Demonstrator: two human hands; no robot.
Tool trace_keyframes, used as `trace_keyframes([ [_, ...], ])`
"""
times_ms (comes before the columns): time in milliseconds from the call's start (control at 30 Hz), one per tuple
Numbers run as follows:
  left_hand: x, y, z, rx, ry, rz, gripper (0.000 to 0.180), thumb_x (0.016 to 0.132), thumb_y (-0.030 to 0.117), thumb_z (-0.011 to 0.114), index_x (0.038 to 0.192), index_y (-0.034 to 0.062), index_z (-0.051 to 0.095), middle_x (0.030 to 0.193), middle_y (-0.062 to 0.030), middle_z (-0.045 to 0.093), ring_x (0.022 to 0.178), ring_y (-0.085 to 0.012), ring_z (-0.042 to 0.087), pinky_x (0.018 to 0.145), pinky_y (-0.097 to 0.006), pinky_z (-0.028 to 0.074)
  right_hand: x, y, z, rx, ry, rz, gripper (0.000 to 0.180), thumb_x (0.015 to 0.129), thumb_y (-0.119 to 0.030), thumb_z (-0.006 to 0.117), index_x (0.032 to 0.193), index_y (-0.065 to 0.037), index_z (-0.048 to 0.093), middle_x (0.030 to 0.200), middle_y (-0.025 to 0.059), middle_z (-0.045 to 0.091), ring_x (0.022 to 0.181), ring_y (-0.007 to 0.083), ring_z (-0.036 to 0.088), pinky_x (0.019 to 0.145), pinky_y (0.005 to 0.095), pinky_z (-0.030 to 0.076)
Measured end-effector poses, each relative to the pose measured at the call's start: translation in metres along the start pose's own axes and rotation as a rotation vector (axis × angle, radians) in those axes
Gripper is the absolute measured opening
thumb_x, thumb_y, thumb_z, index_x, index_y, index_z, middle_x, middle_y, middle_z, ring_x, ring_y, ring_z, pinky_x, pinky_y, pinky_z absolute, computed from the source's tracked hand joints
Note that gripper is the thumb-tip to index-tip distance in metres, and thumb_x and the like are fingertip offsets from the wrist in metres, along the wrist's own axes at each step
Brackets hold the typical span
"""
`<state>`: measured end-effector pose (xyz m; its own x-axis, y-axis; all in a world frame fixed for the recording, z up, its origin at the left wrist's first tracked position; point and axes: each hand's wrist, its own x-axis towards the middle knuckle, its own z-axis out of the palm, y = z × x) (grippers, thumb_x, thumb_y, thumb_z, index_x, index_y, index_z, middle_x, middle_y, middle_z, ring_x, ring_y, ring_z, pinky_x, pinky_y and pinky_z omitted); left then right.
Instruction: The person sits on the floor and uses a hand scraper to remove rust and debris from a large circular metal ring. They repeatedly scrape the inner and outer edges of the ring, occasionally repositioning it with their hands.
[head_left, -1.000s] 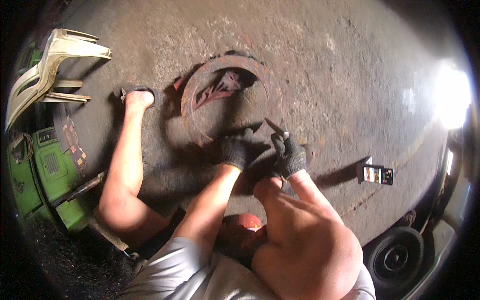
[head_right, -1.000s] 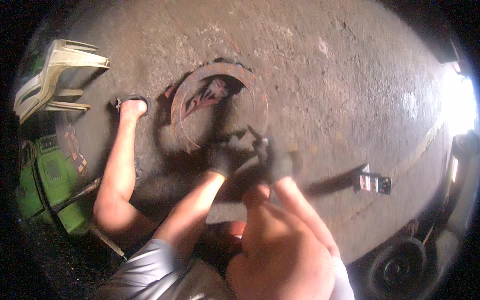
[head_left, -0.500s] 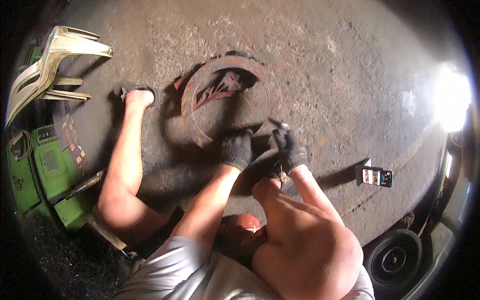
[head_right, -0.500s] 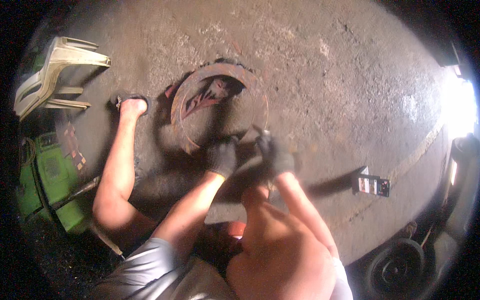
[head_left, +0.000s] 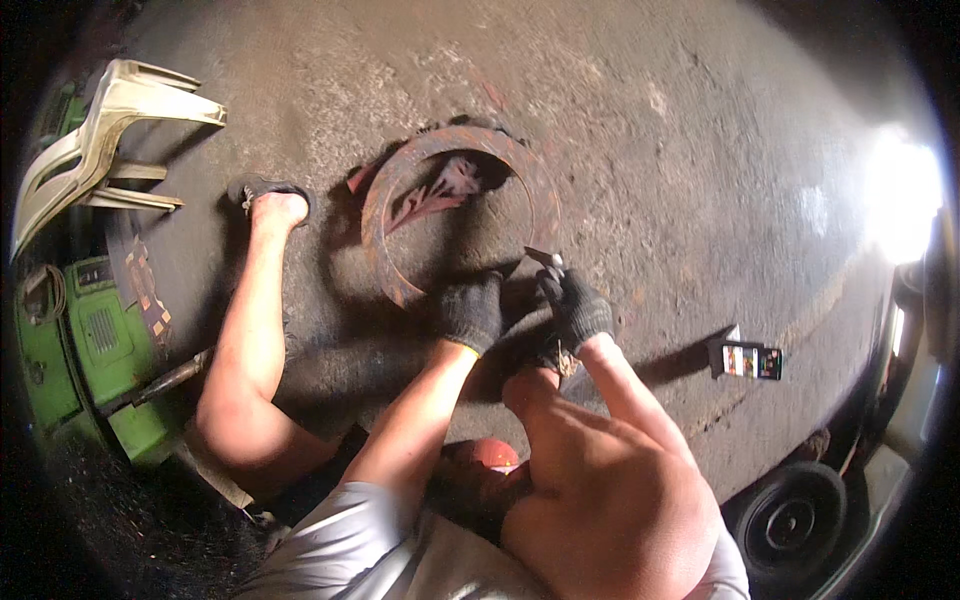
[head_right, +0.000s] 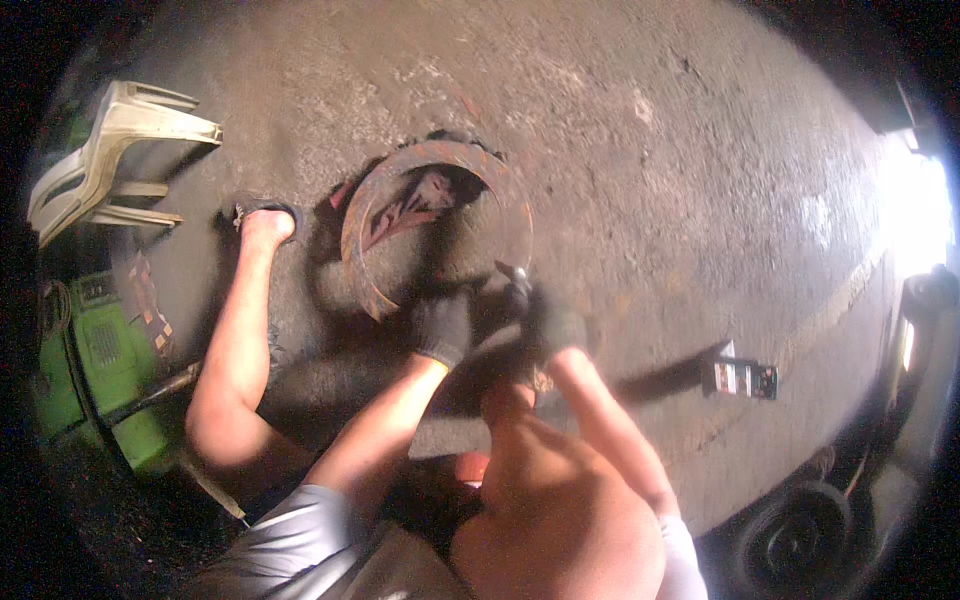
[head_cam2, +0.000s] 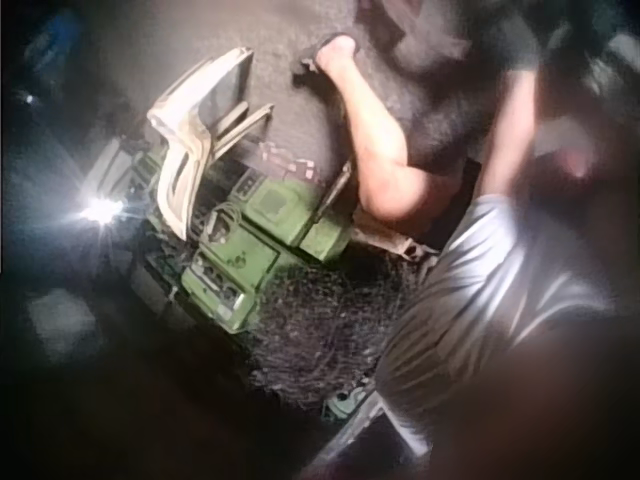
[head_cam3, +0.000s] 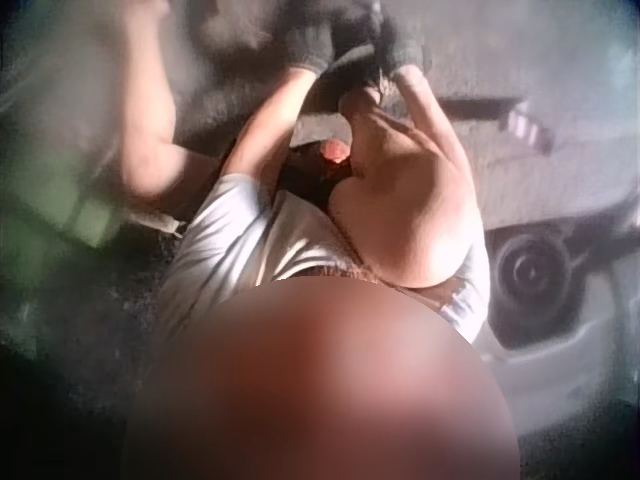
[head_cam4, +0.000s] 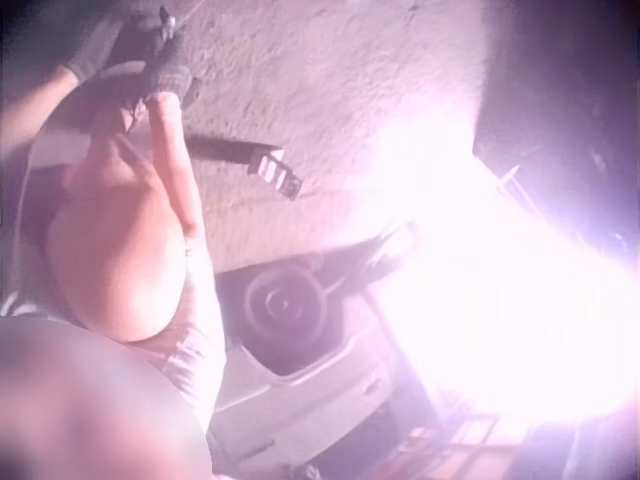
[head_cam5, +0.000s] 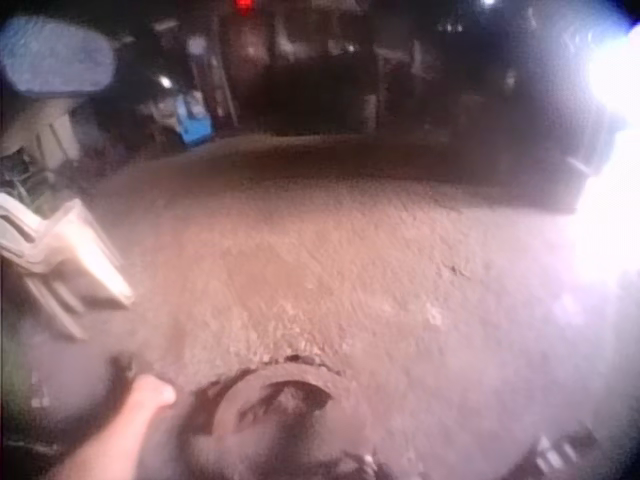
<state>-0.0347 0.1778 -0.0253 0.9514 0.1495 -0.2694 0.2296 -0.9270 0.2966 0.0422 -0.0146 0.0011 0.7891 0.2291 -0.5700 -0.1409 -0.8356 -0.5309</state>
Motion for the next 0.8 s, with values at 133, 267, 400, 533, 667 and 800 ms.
trace_keyframes([
  [133, 0.000, 0.002, -0.002, -0.062, -0.042, -0.025, 0.030, 0.087, 0.040, 0.069, 0.101, 0.0145, 0.076, 0.090, -0.0181, 0.075, 0.082, -0.0389, 0.074, 0.075, -0.055, 0.057, -0.001, -0.002, -0.002, 0.433, 0.223, -0.066, 0.039, 0.103, -0.034, 0.065, 0.134, -0.010, 0.063, 0.116, 0.0232, 0.072, 0.111, 0.0383, 0.070, 0.090, 0.0427, 0.054],
  [267, 0.000, 0.005, -0.005, -0.114, 0.012, 0.034, 0.048, 0.086, 0.059, 0.070, 0.109, 0.0171, 0.076, 0.094, -0.0154, 0.077, 0.085, -0.0371, 0.074, 0.078, -0.052, 0.058, -0.008, -0.012, -0.012, 0.364, 0.195, -0.104, 0.040, 0.105, -0.035, 0.062, 0.137, -0.012, 0.061, 0.108, 0.0268, 0.072, 0.105, 0.0402, 0.071, 0.088, 0.0433, 0.054],
  [400, 0.000, 0.007, -0.010, -0.013, -0.057, -0.019, 0.061, 0.084, 0.070, 0.069, 0.113, 0.0169, 0.077, 0.098, -0.0126, 0.077, 0.088, -0.0359, 0.075, 0.079, -0.051, 0.058, 0.000, -0.021, -0.021, 0.133, 0.066, 0.083, 0.039, 0.105, -0.032, 0.063, 0.127, 0.001, 0.064, 0.106, 0.0182, 0.074, 0.100, 0.0232, 0.073, 0.086, 0.0367, 0.055],
  [533, 0.002, 0.008, -0.011, -0.156, 0.019, 0.062, 0.054, 0.084, 0.065, 0.072, 0.104, 0.0152, 0.077, 0.096, -0.0154, 0.077, 0.087, -0.0368, 0.075, 0.078, -0.052, 0.058, -0.005, -0.013, -0.017, 0.574, 0.295, -0.028, 0.037, 0.105, -0.031, 0.063, 0.124, 0.000, 0.066, 0.107, 0.0140, 0.074, 0.094, 0.0190, 0.071, 0.083, 0.0350, 0.054],
  [667, 0.002, 0.007, -0.008, -0.076, -0.105, -0.008, 0.055, 0.082, 0.065, 0.075, 0.103, 0.0133, 0.074, 0.095, -0.0180, 0.076, 0.087, -0.0382, 0.074, 0.077, -0.052, 0.058, -0.020, 0.007, -0.007, 0.456, 0.226, -0.116, 0.036, 0.105, -0.031, 0.063, 0.122, 0.001, 0.067, 0.105, 0.0121, 0.074, 0.099, 0.0196, 0.071, 0.087, 0.0351, 0.053],
  [800, -0.003, 0.004, -0.004, -0.057, -0.096, -0.048, 0.050, 0.083, 0.057, 0.073, 0.106, 0.0133, 0.072, 0.090, -0.0180, 0.075, 0.083, -0.0393, 0.074, 0.074, -0.053, 0.057, -0.020, 0.010, 0.004, 0.504, 0.268, -0.036, 0.035, 0.106, -0.030, 0.061, 0.125, -0.001, 0.066, 0.104, 0.0147, 0.073, 0.098, 0.0237, 0.072, 0.086, 0.0365, 0.053],
])
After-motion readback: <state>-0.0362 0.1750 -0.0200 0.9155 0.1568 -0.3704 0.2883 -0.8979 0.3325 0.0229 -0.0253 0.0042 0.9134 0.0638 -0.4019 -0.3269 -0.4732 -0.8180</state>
